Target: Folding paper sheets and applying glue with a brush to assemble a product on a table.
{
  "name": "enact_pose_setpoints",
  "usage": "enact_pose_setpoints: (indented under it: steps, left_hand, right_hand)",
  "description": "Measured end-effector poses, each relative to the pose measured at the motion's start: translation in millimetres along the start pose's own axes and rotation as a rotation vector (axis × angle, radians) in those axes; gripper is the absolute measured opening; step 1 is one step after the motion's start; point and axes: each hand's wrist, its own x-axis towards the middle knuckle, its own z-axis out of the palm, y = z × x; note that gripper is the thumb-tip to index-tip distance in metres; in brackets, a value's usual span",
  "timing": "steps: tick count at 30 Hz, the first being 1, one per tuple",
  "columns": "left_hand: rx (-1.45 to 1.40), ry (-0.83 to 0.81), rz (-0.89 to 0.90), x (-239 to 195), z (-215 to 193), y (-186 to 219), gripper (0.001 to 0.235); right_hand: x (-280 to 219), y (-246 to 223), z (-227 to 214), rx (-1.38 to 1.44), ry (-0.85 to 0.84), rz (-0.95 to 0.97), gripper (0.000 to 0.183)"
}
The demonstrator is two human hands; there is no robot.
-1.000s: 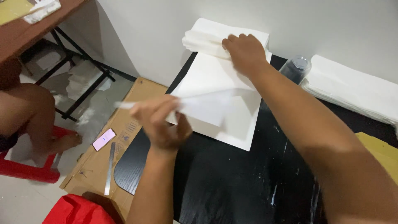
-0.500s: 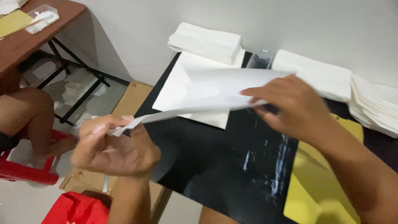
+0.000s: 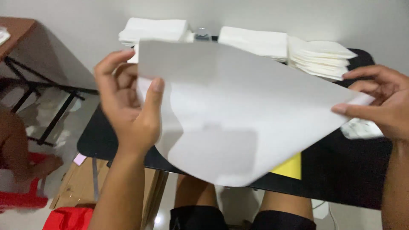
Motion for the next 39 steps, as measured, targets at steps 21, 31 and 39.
enact_pose_setpoints:
  steps: [21,31,39]
  left_hand:
    - [0.348,-0.228,-0.458,-38.6,133.6,-162.9,0.053]
    - [0.414,-0.224,-0.497,-44.3,141.5,-135.2,0.052]
    - [0.689,-0.397,-0.193,-61.1,149.0,-111.3,0.071]
  right_hand:
    - [86.6,119.3,15.4,-0.512,0.221,-0.197,0.038]
    - [65.1,94.8,54.1,-0.852,0.246,-0.324,0.052]
    - [2.7,104.8,105.3,-0.805,-0.396,0.059,0.064]
